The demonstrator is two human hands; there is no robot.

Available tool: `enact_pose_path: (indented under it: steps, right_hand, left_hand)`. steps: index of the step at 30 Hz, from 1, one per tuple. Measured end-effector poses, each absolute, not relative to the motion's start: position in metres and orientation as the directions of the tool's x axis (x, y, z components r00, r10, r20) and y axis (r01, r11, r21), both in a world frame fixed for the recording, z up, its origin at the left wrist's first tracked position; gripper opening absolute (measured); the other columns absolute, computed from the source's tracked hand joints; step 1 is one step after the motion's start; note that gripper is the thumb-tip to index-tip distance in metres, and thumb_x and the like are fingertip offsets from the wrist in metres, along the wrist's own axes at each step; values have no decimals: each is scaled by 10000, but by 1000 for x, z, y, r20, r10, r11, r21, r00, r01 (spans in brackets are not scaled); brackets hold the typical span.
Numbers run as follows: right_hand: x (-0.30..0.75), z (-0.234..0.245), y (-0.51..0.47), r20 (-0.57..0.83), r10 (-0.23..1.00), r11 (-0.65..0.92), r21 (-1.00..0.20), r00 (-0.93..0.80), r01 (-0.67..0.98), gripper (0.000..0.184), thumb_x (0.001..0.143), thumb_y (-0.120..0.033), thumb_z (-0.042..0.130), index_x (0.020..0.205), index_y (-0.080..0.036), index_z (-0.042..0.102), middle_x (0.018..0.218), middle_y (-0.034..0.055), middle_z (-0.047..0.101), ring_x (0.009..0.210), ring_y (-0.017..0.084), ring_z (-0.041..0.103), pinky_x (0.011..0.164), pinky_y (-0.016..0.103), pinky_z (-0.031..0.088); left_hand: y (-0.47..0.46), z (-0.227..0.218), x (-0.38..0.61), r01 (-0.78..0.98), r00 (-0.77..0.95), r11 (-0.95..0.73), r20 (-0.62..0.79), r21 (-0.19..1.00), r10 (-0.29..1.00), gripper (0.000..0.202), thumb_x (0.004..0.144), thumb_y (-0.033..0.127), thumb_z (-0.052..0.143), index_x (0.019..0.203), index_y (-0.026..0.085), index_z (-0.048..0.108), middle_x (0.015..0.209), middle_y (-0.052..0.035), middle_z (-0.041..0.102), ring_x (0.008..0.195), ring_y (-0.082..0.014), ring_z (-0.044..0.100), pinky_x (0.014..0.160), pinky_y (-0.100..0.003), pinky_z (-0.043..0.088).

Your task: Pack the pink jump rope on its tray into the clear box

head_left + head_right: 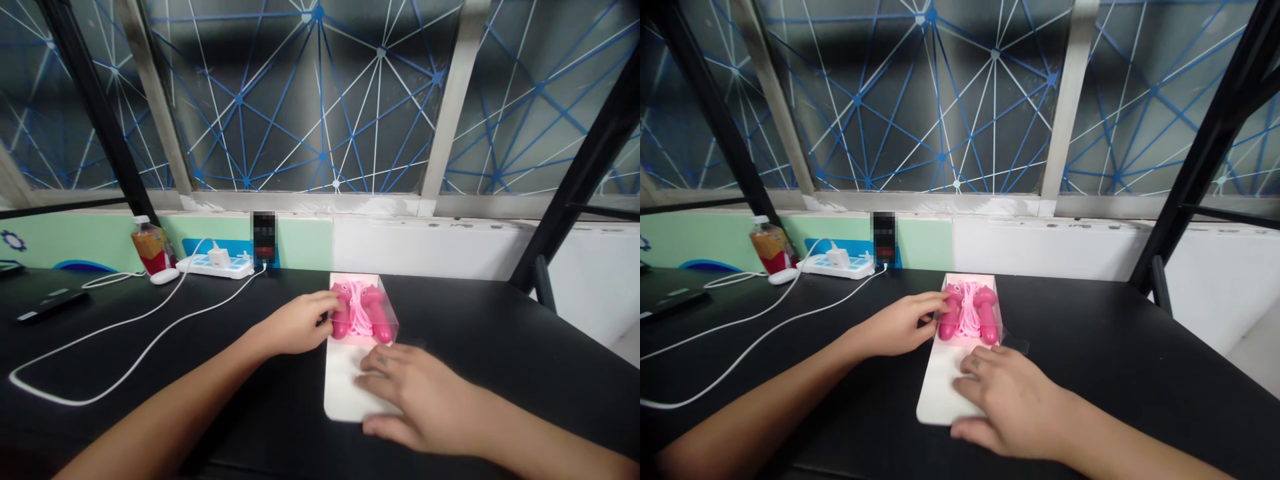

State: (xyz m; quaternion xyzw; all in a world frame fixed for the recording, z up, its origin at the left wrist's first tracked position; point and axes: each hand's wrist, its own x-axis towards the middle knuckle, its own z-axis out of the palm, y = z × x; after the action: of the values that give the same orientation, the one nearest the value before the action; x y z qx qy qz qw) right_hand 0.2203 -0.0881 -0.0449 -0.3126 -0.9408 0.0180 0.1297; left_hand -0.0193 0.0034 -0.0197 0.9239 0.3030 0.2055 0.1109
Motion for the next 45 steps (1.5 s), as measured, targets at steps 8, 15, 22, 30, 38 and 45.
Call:
enact_pose_path:
  steps: [8, 15, 22, 30, 38, 45]
  right_hand:
    - [230, -32, -89, 167, 648, 761, -195, -743, 619, 517, 859, -493, 630, 1319, -263, 570, 1336, 97, 595, 1184, 314, 570, 1020, 479, 426]
    - [253, -29, -60, 488, 682, 688, -173, -546, 705, 230, 942, -326, 535, 1127, -221, 622, 1108, 73, 656, 1050, 234, 585, 916, 412, 494]
    - [259, -53, -43, 449, 766, 585, -190, -460, 788, 543, 893, -432, 591, 1370, -216, 450, 1379, 129, 482, 1253, 300, 478, 1028, 478, 454]
    - [258, -43, -43, 471, 773, 564, -204, -425, 800, 421, 955, -425, 493, 1326, -228, 459, 1306, 117, 524, 1184, 276, 530, 998, 461, 466]
    - [266, -46, -42, 400, 798, 561, -221, -450, 798, 460, 865, -343, 580, 1301, -208, 528, 1093, 105, 635, 972, 275, 631, 813, 433, 534]
    - [264, -48, -39, 379, 844, 498, -291, -380, 817, 390, 846, -351, 592, 1214, -224, 613, 868, 51, 687, 729, 230, 651, 637, 359, 499]
  left_hand:
    - [3, -18, -21, 517, 737, -798, 312, 310, 599, 272, 900, 160, 506, 1135, 239, 617, 1187, -43, 629, 1094, -200, 604, 852, -286, 496]
    - [3, -10, -20, 532, 736, -776, 268, 338, 621, 271, 1007, 339, 416, 1135, 232, 630, 1269, -51, 618, 1170, -216, 577, 982, -343, 445]
    - [-3, -3, -24, 522, 772, -767, 174, 373, 611, 449, 898, 469, 604, 1290, 260, 542, 1500, -48, 423, 1354, -252, 426, 1094, -366, 371]
    - [-4, -5, -26, 522, 771, -779, 199, 347, 605, 485, 886, 356, 626, 1350, 287, 504, 1498, -28, 427, 1365, -240, 419, 1123, -379, 350]
    - [0, -9, -24, 533, 768, -792, 223, 299, 601, 479, 870, 246, 605, 1337, 292, 504, 1460, -12, 476, 1308, -231, 482, 1093, -370, 389]
    - [-1, -12, -24, 593, 720, -769, 270, 240, 640, 445, 849, 257, 605, 1289, 255, 537, 1382, -44, 527, 1234, -238, 532, 1034, -352, 427]
